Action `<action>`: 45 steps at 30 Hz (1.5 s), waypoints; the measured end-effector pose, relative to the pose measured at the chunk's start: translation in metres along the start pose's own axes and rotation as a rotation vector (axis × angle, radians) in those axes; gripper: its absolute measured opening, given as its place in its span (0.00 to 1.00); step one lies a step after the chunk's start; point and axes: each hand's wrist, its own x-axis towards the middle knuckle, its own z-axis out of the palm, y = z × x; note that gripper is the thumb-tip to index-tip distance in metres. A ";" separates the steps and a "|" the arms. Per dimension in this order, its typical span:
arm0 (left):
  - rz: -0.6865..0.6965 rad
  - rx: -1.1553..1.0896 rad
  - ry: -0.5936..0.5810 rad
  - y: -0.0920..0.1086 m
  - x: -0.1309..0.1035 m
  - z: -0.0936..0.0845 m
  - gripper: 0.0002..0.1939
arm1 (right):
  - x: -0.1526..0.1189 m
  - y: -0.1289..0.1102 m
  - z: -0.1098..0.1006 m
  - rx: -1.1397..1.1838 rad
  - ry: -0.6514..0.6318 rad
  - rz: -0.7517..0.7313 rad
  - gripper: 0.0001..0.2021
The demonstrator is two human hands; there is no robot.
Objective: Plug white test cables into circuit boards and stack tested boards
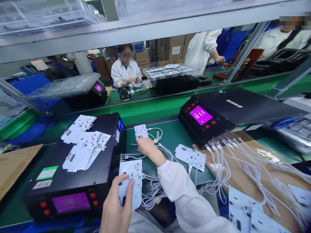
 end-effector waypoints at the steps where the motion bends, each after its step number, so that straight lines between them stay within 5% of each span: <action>1: -0.008 0.005 0.020 0.001 0.000 0.000 0.26 | -0.002 0.000 0.000 0.002 -0.005 -0.002 0.15; 7: -0.120 0.010 0.063 0.017 0.003 -0.003 0.28 | -0.008 0.002 0.011 0.038 -0.037 0.013 0.14; 12: -0.118 0.018 0.167 0.028 0.004 0.010 0.30 | -0.017 0.009 0.010 0.122 0.060 0.027 0.11; 14: -0.025 -0.026 0.239 0.028 0.008 0.021 0.35 | -0.028 0.015 0.005 0.322 0.184 0.021 0.11; 17: 0.070 -0.122 0.307 0.028 0.016 0.038 0.42 | -0.050 0.027 -0.002 0.935 0.377 0.025 0.12; 21: -0.002 -0.236 0.287 0.029 0.029 0.055 0.43 | -0.080 0.040 -0.009 1.326 0.401 0.057 0.21; 31: -0.036 -0.398 0.309 0.036 0.040 0.059 0.41 | -0.099 0.045 -0.010 1.237 0.299 -0.056 0.18; 45: -0.049 -0.275 0.208 0.023 0.043 0.053 0.40 | -0.098 0.053 -0.015 1.181 0.193 -0.172 0.15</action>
